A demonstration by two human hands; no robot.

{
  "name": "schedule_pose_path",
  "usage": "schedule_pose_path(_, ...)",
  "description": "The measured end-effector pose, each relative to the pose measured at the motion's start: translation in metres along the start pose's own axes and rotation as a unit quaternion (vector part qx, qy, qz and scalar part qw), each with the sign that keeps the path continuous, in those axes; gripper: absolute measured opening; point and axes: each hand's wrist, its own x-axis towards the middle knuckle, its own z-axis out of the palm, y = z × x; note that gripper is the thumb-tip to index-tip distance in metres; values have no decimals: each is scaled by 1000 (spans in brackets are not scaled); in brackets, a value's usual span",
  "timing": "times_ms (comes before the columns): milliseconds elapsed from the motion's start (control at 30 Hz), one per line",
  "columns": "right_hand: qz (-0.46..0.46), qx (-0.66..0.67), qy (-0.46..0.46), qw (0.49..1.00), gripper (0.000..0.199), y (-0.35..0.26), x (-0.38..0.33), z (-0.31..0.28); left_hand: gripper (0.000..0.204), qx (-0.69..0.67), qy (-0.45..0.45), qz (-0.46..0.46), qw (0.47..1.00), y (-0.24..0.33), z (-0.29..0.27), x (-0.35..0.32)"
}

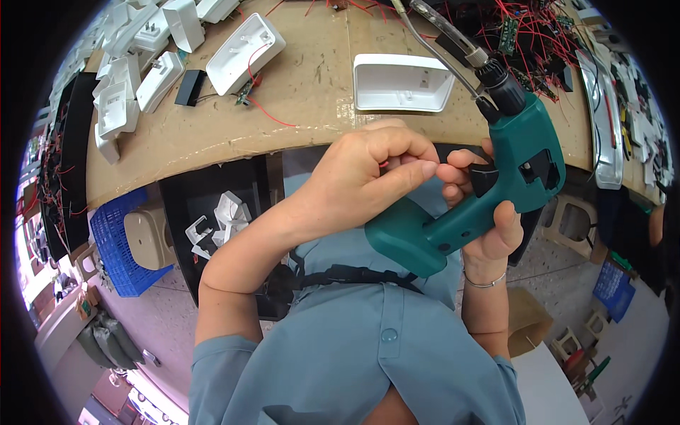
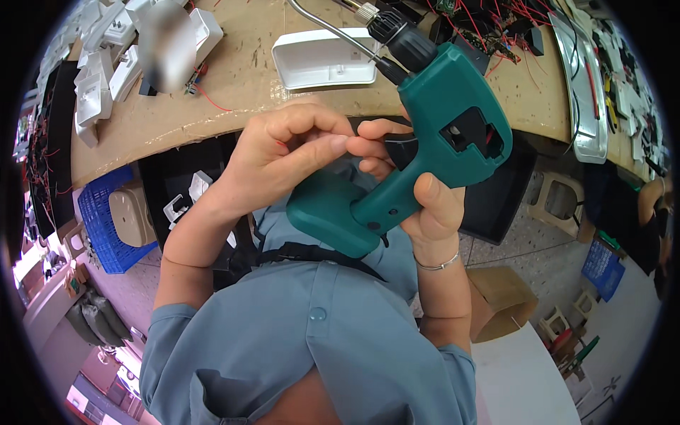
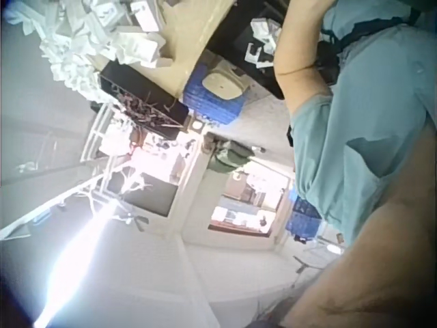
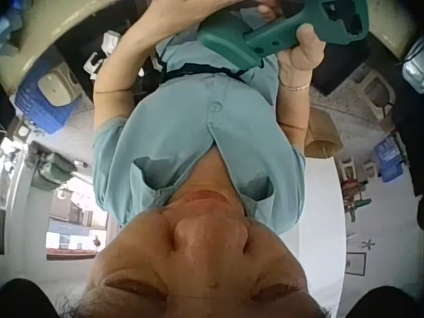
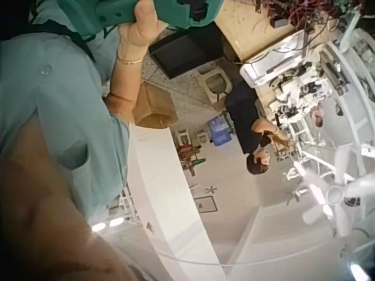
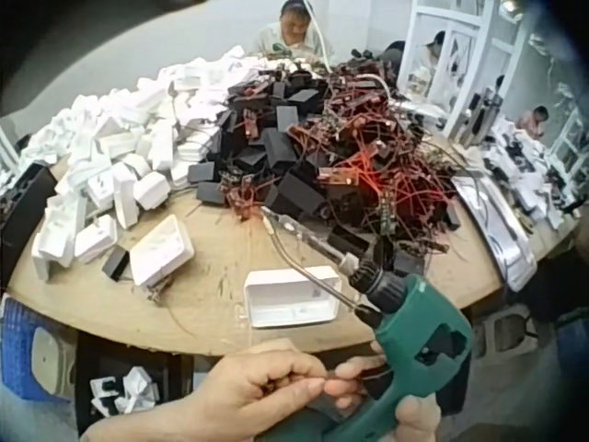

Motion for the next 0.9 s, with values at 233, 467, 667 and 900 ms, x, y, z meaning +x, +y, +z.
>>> schedule_pose_path(233,-82,-164,86,979,71,-12,-8,14,8,-211,6,-154,965,8,-6,-3)
schedule_pose_path(467,-149,-494,207,831,58,-22,-17,53,8,-257,-146,-279,914,31,-5,3)
schedule_pose_path(667,-114,-623,107,767,54,-26,-25,50,8,-290,-167,-321,886,30,12,3)
schedule_pose_path(900,-192,-612,127,757,51,-18,-22,40,8,-302,-182,-309,883,28,14,0)
